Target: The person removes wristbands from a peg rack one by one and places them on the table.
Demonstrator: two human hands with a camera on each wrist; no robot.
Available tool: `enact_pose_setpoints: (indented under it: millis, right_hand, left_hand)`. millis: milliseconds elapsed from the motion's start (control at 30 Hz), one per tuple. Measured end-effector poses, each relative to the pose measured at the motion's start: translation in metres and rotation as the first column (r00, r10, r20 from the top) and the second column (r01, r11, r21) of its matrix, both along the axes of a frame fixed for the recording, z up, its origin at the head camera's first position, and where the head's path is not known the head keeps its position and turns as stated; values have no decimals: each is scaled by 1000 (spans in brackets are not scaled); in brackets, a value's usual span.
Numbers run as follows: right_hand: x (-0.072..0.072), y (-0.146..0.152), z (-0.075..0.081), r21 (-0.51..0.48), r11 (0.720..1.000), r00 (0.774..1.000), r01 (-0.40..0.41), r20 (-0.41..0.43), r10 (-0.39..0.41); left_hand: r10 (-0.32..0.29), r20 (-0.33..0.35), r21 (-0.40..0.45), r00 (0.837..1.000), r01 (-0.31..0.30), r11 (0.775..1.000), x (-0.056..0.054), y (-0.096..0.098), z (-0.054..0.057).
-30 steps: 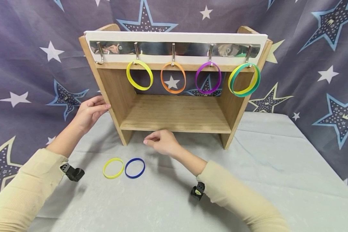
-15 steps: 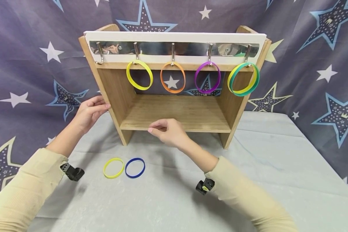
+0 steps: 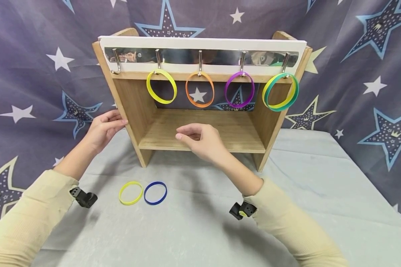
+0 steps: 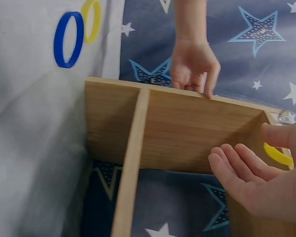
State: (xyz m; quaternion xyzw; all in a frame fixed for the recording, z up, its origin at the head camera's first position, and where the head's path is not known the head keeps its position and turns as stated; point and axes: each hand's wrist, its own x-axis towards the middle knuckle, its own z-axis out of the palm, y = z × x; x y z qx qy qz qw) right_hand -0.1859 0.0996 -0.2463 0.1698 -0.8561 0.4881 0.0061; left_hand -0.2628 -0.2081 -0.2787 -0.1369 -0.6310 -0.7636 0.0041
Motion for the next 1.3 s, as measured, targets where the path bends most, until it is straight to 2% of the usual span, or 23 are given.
enact_pose_setpoints:
  millis: [233, 600, 1300]
  right_hand:
    - [4, 5, 11, -13, 1000, 999, 18, -50, -19]
    - [9, 9, 28, -55, 998, 998, 27, -63, -31]
    - [8, 7, 58, -154, 988, 990, 10, -137, -31]
  left_hand:
    - [-1, 0, -3, 1000, 1, 1000, -2, 0, -2]
    - [7, 12, -23, 1000, -7, 1000, 1, -1, -2]
    - [5, -5, 7, 1000, -5, 1000, -2, 0, -2]
